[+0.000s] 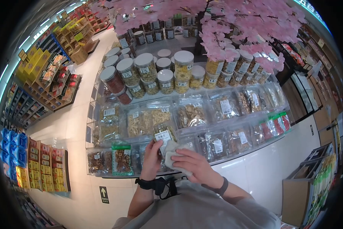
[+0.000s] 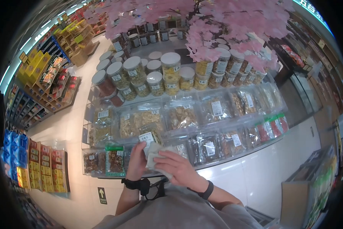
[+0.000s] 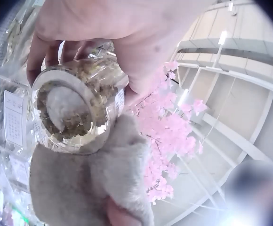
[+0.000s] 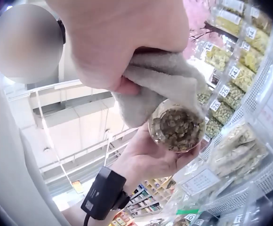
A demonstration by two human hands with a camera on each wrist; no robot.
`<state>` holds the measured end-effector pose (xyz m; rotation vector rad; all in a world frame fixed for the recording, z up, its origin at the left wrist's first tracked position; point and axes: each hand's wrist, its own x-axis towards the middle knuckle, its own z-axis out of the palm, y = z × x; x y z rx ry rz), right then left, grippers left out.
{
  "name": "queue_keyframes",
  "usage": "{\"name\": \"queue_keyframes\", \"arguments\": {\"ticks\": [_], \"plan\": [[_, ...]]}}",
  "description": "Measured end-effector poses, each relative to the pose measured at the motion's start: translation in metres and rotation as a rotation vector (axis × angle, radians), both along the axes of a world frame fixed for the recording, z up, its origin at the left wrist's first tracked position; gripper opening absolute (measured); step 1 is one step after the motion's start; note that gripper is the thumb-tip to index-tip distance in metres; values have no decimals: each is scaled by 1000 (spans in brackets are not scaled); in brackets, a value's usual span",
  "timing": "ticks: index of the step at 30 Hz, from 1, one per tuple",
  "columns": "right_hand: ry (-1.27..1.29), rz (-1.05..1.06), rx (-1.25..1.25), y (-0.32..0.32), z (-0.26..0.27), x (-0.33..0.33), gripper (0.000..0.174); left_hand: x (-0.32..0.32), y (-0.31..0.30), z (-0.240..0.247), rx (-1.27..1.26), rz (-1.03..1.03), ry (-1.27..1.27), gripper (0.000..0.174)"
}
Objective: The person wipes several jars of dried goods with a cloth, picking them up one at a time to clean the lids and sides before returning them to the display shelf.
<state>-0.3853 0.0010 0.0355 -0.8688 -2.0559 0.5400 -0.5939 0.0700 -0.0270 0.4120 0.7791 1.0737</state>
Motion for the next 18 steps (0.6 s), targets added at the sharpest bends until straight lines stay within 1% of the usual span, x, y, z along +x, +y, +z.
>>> {"name": "queue_keyframes", "arguments": {"ticks": [1,2,4,5,6,8,9,11,12,14,15,17,18], "plan": [[32,-3,-29,-1,-4,1,39,1,0,5,33,15,91,36],[30,-4,-30,0,-8,6,39,1,0,7,64,27,183,37],[177,-207,-108,9,-3,13,41,5,-2,-1,48,5,184,38],[197,-300,-49,16,-3,15,46,7,-4,-3,37,-17,186,38],[198,-304,-49,24,-1,14,46,12,-6,1,37,-21,187,38],[324,-332,-139,34,2,9,50,23,-12,11,-5,-24,83,39],[324,-336,-137,34,-1,6,50,23,-10,9,-3,-28,83,39],[151,-213,-66,26,-9,-3,47,19,-6,3,-18,5,-25,39],[150,-204,-70,20,-8,-4,47,18,-5,4,-21,14,-24,39],[-99,-139,44,9,-1,-5,44,18,-1,8,-1,119,61,38],[-100,-135,44,7,-3,-8,44,18,-1,7,-2,122,60,38],[-291,-161,210,2,-8,-18,44,19,-1,2,18,176,87,37],[-291,-164,209,-1,-14,-22,44,21,-1,2,18,172,87,37]]}}
